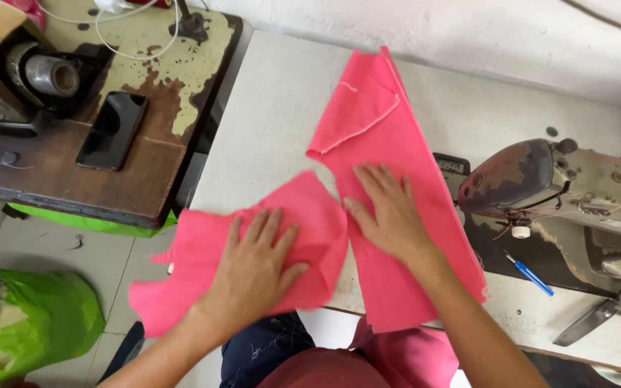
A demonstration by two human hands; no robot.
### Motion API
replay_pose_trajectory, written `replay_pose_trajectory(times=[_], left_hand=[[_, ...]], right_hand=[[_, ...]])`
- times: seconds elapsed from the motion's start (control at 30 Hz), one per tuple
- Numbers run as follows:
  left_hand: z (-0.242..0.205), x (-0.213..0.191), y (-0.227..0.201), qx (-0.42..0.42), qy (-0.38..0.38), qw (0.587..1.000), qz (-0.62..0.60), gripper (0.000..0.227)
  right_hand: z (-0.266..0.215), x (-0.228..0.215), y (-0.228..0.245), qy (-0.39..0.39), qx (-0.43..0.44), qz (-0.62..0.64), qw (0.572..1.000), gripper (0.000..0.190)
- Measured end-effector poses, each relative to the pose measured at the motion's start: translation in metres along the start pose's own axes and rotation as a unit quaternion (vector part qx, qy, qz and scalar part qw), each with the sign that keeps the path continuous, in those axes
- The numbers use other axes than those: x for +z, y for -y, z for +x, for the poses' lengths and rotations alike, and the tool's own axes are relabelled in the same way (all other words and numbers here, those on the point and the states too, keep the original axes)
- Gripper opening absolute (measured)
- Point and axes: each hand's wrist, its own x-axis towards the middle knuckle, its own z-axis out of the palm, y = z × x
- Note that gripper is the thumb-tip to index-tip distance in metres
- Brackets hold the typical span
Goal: Picking up, unfolding, and organizing pink fabric pieces on a sewing machine table in preparation for sewing.
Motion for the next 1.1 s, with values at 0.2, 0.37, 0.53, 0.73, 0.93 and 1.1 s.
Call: replay_pose_trajectory(times=[0.2,0.37,0.53,0.73,0.93,1.1], left_hand=[[0.092,0.022,0.048,-0.034,0.046,0.998,-0.014,0.062],[0.238,0.072,0.134,-0.073,-0.072,0.995,0.020,0.064],[0.293,0.093,0.157,-0.143,-0.127,0.981,-0.014,0.065],[0.249,0.076,0.129,-0.027,-0.127,0.990,-0.056,0.058],[0.274,0.072,0.053,0.127,-0.245,0.954,-0.116,0.065],[0.326,0.104,0.035,0.183,-0.345,0.919,-0.060,0.011]], right_hand=[[0.039,0.000,-0.016,-0.010,0.093,-0.084,0.992,0.059],[0.066,0.002,-0.042,-0.050,0.176,-0.106,0.977,0.061],[0.067,0.002,-0.049,-0.055,0.165,-0.096,0.980,0.065],[0.019,-0.006,-0.010,-0.029,0.056,-0.106,0.992,0.063],[-0.013,0.000,0.031,0.008,0.019,-0.052,0.998,0.061],[-0.019,0.002,0.038,-0.011,0.020,-0.057,0.998,0.063]])
